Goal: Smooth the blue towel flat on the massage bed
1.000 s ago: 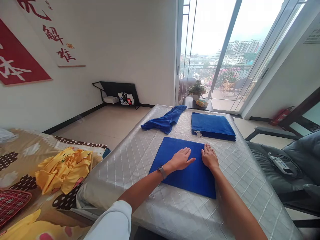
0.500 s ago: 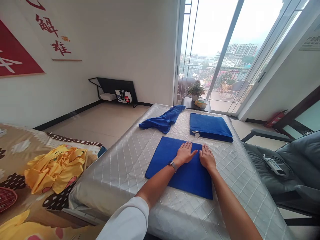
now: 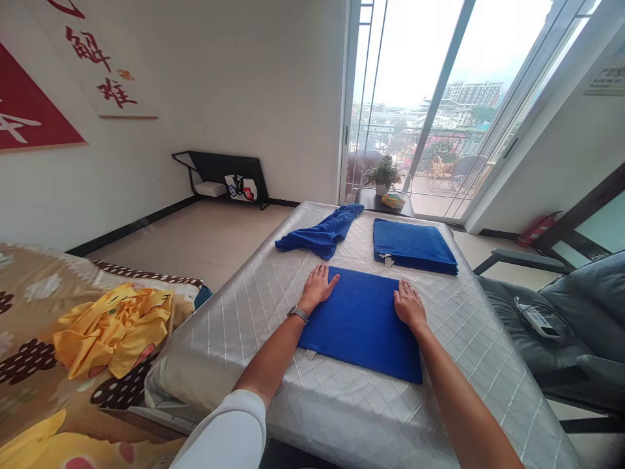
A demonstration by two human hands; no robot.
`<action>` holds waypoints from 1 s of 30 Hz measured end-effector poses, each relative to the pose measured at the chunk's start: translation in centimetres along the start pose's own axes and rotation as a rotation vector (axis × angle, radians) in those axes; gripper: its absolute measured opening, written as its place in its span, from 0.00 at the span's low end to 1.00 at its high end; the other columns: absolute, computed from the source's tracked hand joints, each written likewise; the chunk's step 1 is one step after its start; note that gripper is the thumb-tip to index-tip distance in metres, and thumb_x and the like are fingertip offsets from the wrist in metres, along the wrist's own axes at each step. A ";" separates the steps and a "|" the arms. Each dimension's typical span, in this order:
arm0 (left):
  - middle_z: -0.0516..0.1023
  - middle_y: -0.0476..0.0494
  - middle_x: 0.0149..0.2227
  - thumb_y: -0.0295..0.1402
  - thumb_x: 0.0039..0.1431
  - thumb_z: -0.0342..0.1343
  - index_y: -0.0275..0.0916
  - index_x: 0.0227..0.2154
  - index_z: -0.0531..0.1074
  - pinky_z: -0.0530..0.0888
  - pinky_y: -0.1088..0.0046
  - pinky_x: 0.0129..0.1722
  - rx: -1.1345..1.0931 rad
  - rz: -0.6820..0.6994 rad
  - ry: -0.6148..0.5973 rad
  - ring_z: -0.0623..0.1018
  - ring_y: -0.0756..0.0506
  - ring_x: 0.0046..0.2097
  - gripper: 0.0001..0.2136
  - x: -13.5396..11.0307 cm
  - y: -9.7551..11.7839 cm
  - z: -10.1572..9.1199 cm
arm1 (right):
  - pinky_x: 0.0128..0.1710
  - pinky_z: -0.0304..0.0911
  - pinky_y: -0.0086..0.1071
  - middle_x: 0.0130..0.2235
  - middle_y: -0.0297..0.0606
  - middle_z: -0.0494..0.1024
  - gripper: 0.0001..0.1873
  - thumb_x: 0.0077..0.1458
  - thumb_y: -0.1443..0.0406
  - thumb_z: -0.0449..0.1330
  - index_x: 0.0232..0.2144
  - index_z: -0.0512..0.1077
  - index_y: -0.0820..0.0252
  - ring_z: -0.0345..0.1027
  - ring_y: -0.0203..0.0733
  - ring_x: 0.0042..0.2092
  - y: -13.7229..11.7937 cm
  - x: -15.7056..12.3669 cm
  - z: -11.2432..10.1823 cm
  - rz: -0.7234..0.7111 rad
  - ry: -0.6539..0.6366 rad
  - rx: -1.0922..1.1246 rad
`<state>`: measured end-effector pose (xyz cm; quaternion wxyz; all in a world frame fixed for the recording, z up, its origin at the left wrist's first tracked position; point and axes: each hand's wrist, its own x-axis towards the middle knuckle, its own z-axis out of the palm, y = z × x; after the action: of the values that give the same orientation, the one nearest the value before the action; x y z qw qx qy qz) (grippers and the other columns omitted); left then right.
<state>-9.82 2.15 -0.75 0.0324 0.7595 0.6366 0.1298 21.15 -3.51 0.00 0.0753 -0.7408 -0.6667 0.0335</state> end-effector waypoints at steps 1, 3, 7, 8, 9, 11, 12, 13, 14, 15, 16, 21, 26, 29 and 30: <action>0.52 0.32 0.70 0.54 0.69 0.27 0.26 0.68 0.52 0.51 0.60 0.68 -0.002 -0.003 0.003 0.53 0.38 0.71 0.38 0.0 0.1 0.0 | 0.69 0.34 0.38 0.72 0.44 0.48 0.34 0.67 0.59 0.34 0.69 0.49 0.72 0.38 0.41 0.72 0.0 0.0 0.0 -0.001 0.000 -0.001; 0.51 0.32 0.70 0.55 0.69 0.27 0.26 0.68 0.52 0.51 0.60 0.68 -0.009 -0.004 0.006 0.52 0.38 0.71 0.39 0.0 0.2 0.2 | 0.69 0.34 0.38 0.72 0.45 0.48 0.34 0.67 0.59 0.34 0.69 0.49 0.73 0.38 0.41 0.72 0.0 0.0 -0.1 -0.002 0.003 -0.004; 0.52 0.33 0.70 0.55 0.69 0.29 0.29 0.69 0.51 0.52 0.57 0.68 -0.026 0.002 0.017 0.53 0.37 0.71 0.38 0.2 0.2 0.4 | 0.69 0.35 0.37 0.72 0.44 0.48 0.34 0.67 0.59 0.34 0.69 0.49 0.72 0.38 0.42 0.72 0.0 0.1 -0.1 0.003 0.000 -0.022; 0.53 0.34 0.70 0.55 0.69 0.29 0.30 0.69 0.51 0.52 0.56 0.68 -0.030 0.002 0.020 0.53 0.37 0.71 0.38 0.2 0.1 0.4 | 0.69 0.35 0.37 0.72 0.44 0.48 0.34 0.67 0.59 0.34 0.69 0.49 0.72 0.38 0.41 0.72 0.0 0.1 -0.1 0.001 0.001 -0.029; 0.53 0.34 0.70 0.55 0.69 0.29 0.30 0.69 0.51 0.52 0.56 0.68 -0.033 0.002 0.023 0.53 0.37 0.71 0.37 0.2 0.1 0.5 | 0.69 0.35 0.37 0.72 0.44 0.48 0.34 0.67 0.59 0.34 0.69 0.49 0.72 0.38 0.41 0.72 0.0 0.1 0.0 -0.001 0.001 -0.035; 0.53 0.33 0.70 0.55 0.69 0.30 0.30 0.69 0.51 0.52 0.56 0.68 -0.036 0.004 0.027 0.53 0.37 0.71 0.37 0.2 0.1 0.5 | 0.69 0.35 0.37 0.72 0.44 0.48 0.34 0.67 0.59 0.34 0.69 0.49 0.72 0.38 0.41 0.72 0.1 0.2 0.1 -0.005 0.000 -0.044; 0.53 0.33 0.70 0.55 0.69 0.30 0.30 0.69 0.51 0.51 0.56 0.68 -0.036 0.003 0.027 0.53 0.37 0.70 0.37 0.2 0.2 0.5 | 0.69 0.35 0.37 0.72 0.45 0.48 0.34 0.67 0.59 0.34 0.69 0.49 0.72 0.37 0.41 0.72 0.2 0.2 0.1 -0.005 -0.002 -0.046; 0.53 0.33 0.70 0.55 0.69 0.30 0.30 0.69 0.52 0.51 0.56 0.68 -0.035 0.001 0.025 0.53 0.37 0.70 0.37 0.2 0.2 0.4 | 0.69 0.35 0.37 0.72 0.45 0.47 0.34 0.67 0.59 0.34 0.69 0.49 0.72 0.37 0.41 0.72 0.2 0.3 0.2 -0.004 -0.006 -0.047; 0.53 0.33 0.70 0.55 0.69 0.30 0.29 0.69 0.52 0.51 0.57 0.68 -0.035 -0.001 0.019 0.53 0.37 0.70 0.37 0.2 0.3 0.4 | 0.69 0.35 0.38 0.72 0.45 0.47 0.34 0.67 0.59 0.34 0.69 0.49 0.73 0.37 0.42 0.72 0.3 0.4 0.2 -0.003 -0.010 -0.048; 0.53 0.32 0.70 0.54 0.69 0.30 0.28 0.68 0.52 0.51 0.57 0.68 -0.036 -0.004 0.013 0.53 0.37 0.70 0.37 0.2 0.3 0.3 | 0.69 0.35 0.38 0.72 0.46 0.47 0.34 0.67 0.59 0.34 0.69 0.48 0.73 0.37 0.42 0.72 0.3 0.4 0.2 -0.003 -0.015 -0.049; 0.53 0.31 0.70 0.54 0.69 0.30 0.27 0.68 0.52 0.50 0.58 0.68 -0.040 -0.006 0.008 0.53 0.37 0.70 0.37 0.2 0.4 0.2 | 0.69 0.36 0.39 0.72 0.46 0.47 0.34 0.67 0.59 0.34 0.69 0.48 0.73 0.37 0.42 0.72 0.3 0.4 0.2 -0.004 -0.019 -0.052; 0.53 0.31 0.70 0.54 0.69 0.30 0.28 0.69 0.51 0.51 0.56 0.68 -0.059 0.000 -0.005 0.53 0.36 0.70 0.37 0.2 0.4 -0.1 | 0.69 0.35 0.41 0.71 0.48 0.49 0.34 0.67 0.60 0.36 0.69 0.50 0.73 0.38 0.44 0.72 -0.1 0.3 -0.5 -0.025 -0.016 -0.134; 0.52 0.31 0.70 0.54 0.69 0.30 0.26 0.68 0.51 0.50 0.58 0.68 -0.059 -0.008 -0.006 0.52 0.37 0.71 0.38 0.2 0.5 -0.1 | 0.69 0.33 0.42 0.71 0.46 0.50 0.33 0.68 0.59 0.35 0.69 0.51 0.70 0.37 0.44 0.72 -0.9 -0.5 -0.9 -0.032 0.000 -0.187; 0.51 0.31 0.70 0.54 0.69 0.31 0.24 0.68 0.51 0.50 0.59 0.69 -0.052 -0.014 -0.015 0.52 0.37 0.71 0.39 0.1 0.5 -0.1 | 0.69 0.36 0.40 0.71 0.46 0.50 0.34 0.68 0.58 0.34 0.69 0.50 0.72 0.37 0.43 0.72 -1.1 -1.0 -0.7 0.007 -0.028 -0.138; 0.51 0.32 0.70 0.54 0.69 0.31 0.24 0.68 0.51 0.50 0.59 0.69 -0.053 -0.015 -0.014 0.52 0.37 0.71 0.38 0.1 0.5 -0.1 | 0.69 0.37 0.39 0.71 0.46 0.49 0.34 0.68 0.58 0.34 0.69 0.50 0.72 0.37 0.43 0.72 -1.1 -1.1 -0.5 0.012 -0.028 -0.119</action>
<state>-9.31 2.14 -0.48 0.0578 0.7546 0.6383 0.1409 20.03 -4.57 0.65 0.0216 -0.7474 -0.6641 0.0046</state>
